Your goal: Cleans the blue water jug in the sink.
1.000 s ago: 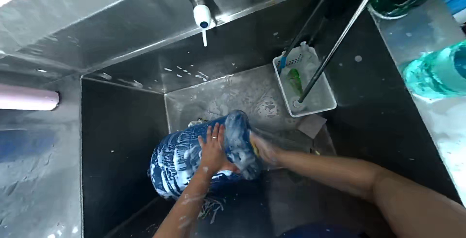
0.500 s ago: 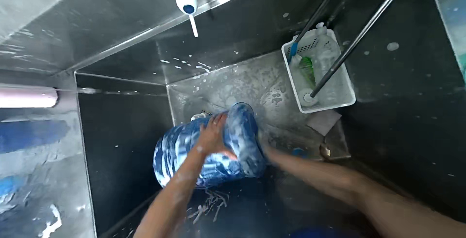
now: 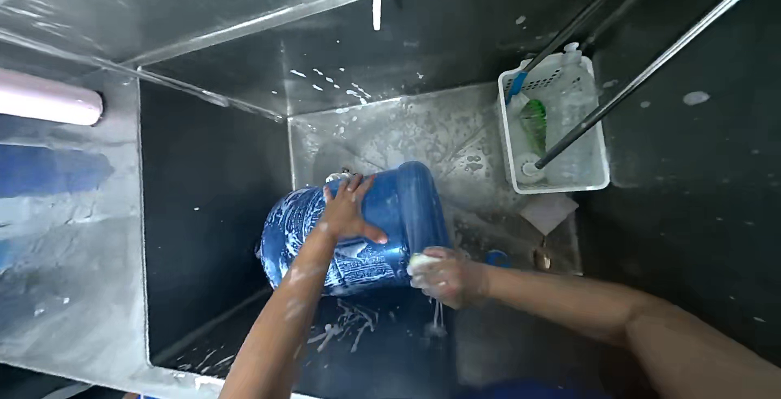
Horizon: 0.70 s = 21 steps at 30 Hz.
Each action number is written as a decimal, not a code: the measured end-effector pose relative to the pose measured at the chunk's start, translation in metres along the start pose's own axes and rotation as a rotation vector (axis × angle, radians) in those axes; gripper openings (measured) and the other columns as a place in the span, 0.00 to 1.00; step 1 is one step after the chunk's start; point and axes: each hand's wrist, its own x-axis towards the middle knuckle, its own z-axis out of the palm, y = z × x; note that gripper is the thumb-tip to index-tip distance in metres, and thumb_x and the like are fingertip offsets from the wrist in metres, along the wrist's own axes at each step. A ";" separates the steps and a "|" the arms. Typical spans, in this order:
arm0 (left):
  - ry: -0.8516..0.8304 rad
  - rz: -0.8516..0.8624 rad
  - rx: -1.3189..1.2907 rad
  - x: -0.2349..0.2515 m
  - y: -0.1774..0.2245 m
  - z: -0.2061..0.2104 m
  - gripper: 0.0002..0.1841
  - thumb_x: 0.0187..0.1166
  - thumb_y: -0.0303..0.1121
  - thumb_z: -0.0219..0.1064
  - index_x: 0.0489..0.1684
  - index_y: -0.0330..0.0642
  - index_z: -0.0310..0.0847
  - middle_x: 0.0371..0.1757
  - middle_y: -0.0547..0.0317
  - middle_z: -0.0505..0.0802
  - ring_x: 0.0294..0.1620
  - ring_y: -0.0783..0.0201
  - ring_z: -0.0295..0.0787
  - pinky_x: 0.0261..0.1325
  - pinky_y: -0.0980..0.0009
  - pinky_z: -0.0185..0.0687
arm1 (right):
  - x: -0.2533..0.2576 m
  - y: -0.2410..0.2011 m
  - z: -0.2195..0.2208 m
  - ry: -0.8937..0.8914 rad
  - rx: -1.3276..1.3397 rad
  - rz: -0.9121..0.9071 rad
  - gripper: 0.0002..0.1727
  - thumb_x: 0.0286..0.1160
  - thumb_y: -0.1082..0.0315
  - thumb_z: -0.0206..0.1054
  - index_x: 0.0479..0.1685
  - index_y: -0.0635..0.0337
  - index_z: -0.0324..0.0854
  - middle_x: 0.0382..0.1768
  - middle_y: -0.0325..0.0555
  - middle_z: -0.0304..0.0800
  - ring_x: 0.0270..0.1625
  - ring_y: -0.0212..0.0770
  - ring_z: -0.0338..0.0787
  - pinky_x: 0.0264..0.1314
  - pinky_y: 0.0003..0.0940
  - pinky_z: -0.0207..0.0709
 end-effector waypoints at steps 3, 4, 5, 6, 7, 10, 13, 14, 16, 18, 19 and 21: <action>0.275 0.115 0.092 -0.043 0.025 0.045 0.79 0.23 0.59 0.94 0.92 0.35 0.55 0.91 0.24 0.55 0.92 0.20 0.39 0.79 0.13 0.30 | 0.043 0.049 -0.019 0.017 0.163 0.493 0.17 0.79 0.72 0.57 0.52 0.78 0.87 0.57 0.65 0.92 0.68 0.54 0.89 0.79 0.46 0.74; 0.383 0.133 0.101 -0.049 0.032 0.061 0.79 0.17 0.60 0.93 0.89 0.30 0.60 0.89 0.22 0.59 0.90 0.17 0.44 0.78 0.13 0.33 | 0.049 0.068 -0.014 0.062 0.285 0.828 0.20 0.86 0.76 0.51 0.64 0.86 0.77 0.66 0.74 0.84 0.74 0.59 0.83 0.83 0.46 0.69; 0.445 0.132 0.105 -0.051 0.034 0.071 0.80 0.15 0.63 0.91 0.87 0.28 0.62 0.89 0.22 0.61 0.90 0.18 0.46 0.78 0.14 0.34 | 0.042 0.085 0.002 0.151 0.389 1.114 0.23 0.92 0.74 0.45 0.76 0.86 0.66 0.74 0.78 0.75 0.79 0.61 0.76 0.86 0.47 0.63; 0.476 0.132 0.116 -0.048 0.035 0.073 0.80 0.16 0.67 0.89 0.87 0.28 0.62 0.89 0.23 0.62 0.90 0.18 0.47 0.79 0.15 0.34 | 0.029 0.093 0.020 0.224 0.471 1.305 0.27 0.95 0.69 0.41 0.84 0.81 0.57 0.81 0.77 0.67 0.85 0.61 0.69 0.89 0.47 0.58; 0.501 0.142 0.132 -0.046 0.034 0.072 0.80 0.16 0.70 0.87 0.87 0.28 0.62 0.88 0.23 0.63 0.89 0.18 0.48 0.79 0.15 0.35 | 0.019 0.089 0.029 0.236 0.530 1.418 0.29 0.97 0.66 0.39 0.89 0.77 0.51 0.86 0.74 0.60 0.89 0.59 0.63 0.93 0.46 0.53; 0.525 0.152 0.148 -0.044 0.032 0.073 0.80 0.17 0.72 0.84 0.86 0.28 0.64 0.87 0.24 0.65 0.89 0.18 0.50 0.78 0.15 0.36 | 0.013 0.039 0.012 0.219 0.630 1.546 0.29 0.97 0.66 0.41 0.89 0.75 0.51 0.88 0.71 0.59 0.90 0.55 0.62 0.93 0.43 0.52; 0.515 0.159 0.136 -0.046 0.031 0.075 0.80 0.17 0.72 0.85 0.87 0.29 0.63 0.88 0.25 0.64 0.90 0.19 0.48 0.78 0.15 0.35 | 0.016 0.029 -0.001 0.198 0.569 1.520 0.26 0.92 0.71 0.48 0.83 0.79 0.60 0.80 0.75 0.69 0.83 0.59 0.71 0.87 0.45 0.62; 0.541 0.179 0.154 -0.046 0.029 0.075 0.80 0.16 0.74 0.82 0.86 0.28 0.64 0.87 0.25 0.66 0.88 0.18 0.51 0.77 0.14 0.38 | 0.010 0.031 -0.006 0.094 0.493 1.468 0.25 0.91 0.70 0.50 0.80 0.80 0.64 0.75 0.75 0.74 0.79 0.59 0.76 0.83 0.47 0.66; 0.535 0.191 0.146 -0.048 0.027 0.073 0.80 0.16 0.72 0.84 0.86 0.28 0.64 0.87 0.25 0.67 0.88 0.18 0.52 0.77 0.14 0.39 | -0.025 0.025 -0.015 -0.318 0.225 1.258 0.24 0.88 0.69 0.55 0.76 0.79 0.71 0.74 0.75 0.77 0.80 0.65 0.76 0.85 0.56 0.65; 0.467 0.151 0.116 -0.049 0.029 0.069 0.80 0.17 0.68 0.89 0.89 0.33 0.60 0.90 0.27 0.63 0.91 0.21 0.47 0.80 0.16 0.35 | -0.082 0.026 -0.021 -0.800 -0.033 1.091 0.28 0.84 0.65 0.61 0.83 0.64 0.71 0.85 0.68 0.66 0.88 0.72 0.60 0.84 0.74 0.52; 0.433 0.133 0.105 -0.049 0.031 0.067 0.80 0.19 0.67 0.90 0.91 0.35 0.59 0.91 0.28 0.61 0.92 0.22 0.45 0.81 0.17 0.33 | -0.116 0.033 -0.025 -0.970 -0.076 1.063 0.31 0.82 0.65 0.64 0.87 0.56 0.68 0.92 0.63 0.55 0.93 0.73 0.47 0.84 0.83 0.41; 0.388 0.108 0.087 -0.049 0.032 0.065 0.80 0.21 0.66 0.91 0.92 0.37 0.56 0.92 0.31 0.59 0.93 0.24 0.42 0.83 0.19 0.31 | -0.165 0.049 -0.040 -1.139 -0.134 0.993 0.30 0.85 0.71 0.60 0.88 0.49 0.69 0.95 0.57 0.49 0.95 0.71 0.41 0.85 0.83 0.37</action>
